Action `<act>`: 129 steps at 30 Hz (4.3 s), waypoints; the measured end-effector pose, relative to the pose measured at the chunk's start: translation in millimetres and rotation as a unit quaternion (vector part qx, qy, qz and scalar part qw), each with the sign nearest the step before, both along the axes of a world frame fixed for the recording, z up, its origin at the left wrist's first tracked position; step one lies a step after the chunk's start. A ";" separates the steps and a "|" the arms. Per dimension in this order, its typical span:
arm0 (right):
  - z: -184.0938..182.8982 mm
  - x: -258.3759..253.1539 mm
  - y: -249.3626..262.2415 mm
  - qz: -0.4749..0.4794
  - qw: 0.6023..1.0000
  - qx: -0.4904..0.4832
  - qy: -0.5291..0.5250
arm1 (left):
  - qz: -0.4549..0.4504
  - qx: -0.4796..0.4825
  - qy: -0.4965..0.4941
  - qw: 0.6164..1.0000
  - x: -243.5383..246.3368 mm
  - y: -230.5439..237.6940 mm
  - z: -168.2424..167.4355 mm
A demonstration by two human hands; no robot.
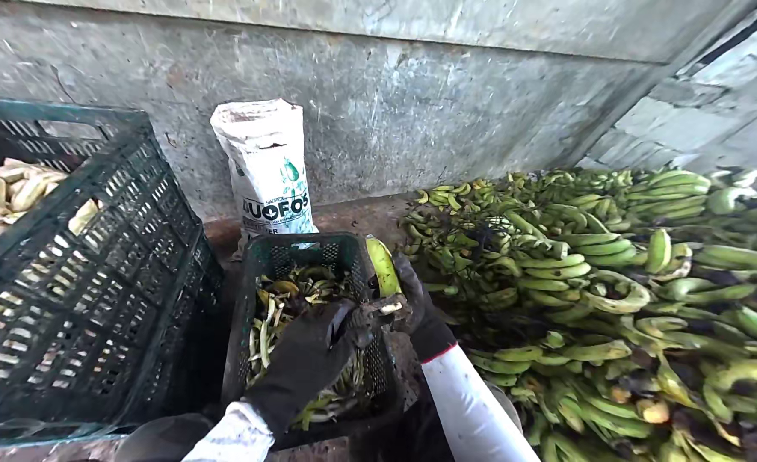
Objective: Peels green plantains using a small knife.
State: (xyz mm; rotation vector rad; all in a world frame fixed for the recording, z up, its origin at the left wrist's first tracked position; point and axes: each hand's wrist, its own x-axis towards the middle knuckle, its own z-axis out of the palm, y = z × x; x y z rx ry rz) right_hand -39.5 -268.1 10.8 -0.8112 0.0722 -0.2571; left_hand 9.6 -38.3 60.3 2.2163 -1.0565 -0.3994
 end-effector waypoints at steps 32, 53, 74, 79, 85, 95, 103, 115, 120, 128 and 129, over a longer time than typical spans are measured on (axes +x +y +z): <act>-56.9 -14.2 57.8 -0.095 0.984 -0.133 0.070 | 0.108 -0.052 0.021 0.993 52.4 32.0 -47.9; -39.3 -12.1 37.8 -0.169 0.977 -0.130 0.031 | 0.070 -0.058 0.100 0.991 27.4 23.7 -34.2; -20.2 10.7 51.3 -0.252 0.943 -0.215 0.016 | 0.099 -0.173 0.091 0.976 46.3 14.5 -30.3; 18.1 37.4 50.7 -0.412 0.894 -0.169 0.051 | 0.061 -0.109 0.097 0.987 2.0 6.4 -30.3; 16.6 25.6 53.6 -0.213 0.960 -0.179 0.019 | 0.094 -0.106 -0.023 0.990 23.6 3.8 -32.5; -1.4 -10.9 49.4 0.077 0.966 -0.222 0.106 | 0.191 -0.088 0.019 0.977 83.2 10.5 -51.4; -10.5 18.7 24.9 -0.078 0.994 0.076 -0.017 | 0.068 -0.096 -0.157 0.981 28.9 -13.7 -66.4; 0.1 -7.7 31.5 0.083 0.957 -0.263 0.093 | 0.094 -0.068 -0.039 0.993 60.2 -5.7 -52.7; -5.6 -15.0 42.7 0.121 0.942 -0.284 0.133 | 0.146 0.002 0.009 0.989 79.5 3.5 -59.3; -33.8 0.9 18.0 -0.057 0.985 0.156 0.038 | -0.011 -0.116 -0.248 0.962 28.6 -11.9 -79.6; -36.8 -0.9 16.6 -0.076 0.986 0.148 0.031 | -0.015 -0.119 -0.269 0.956 25.4 -12.8 -83.3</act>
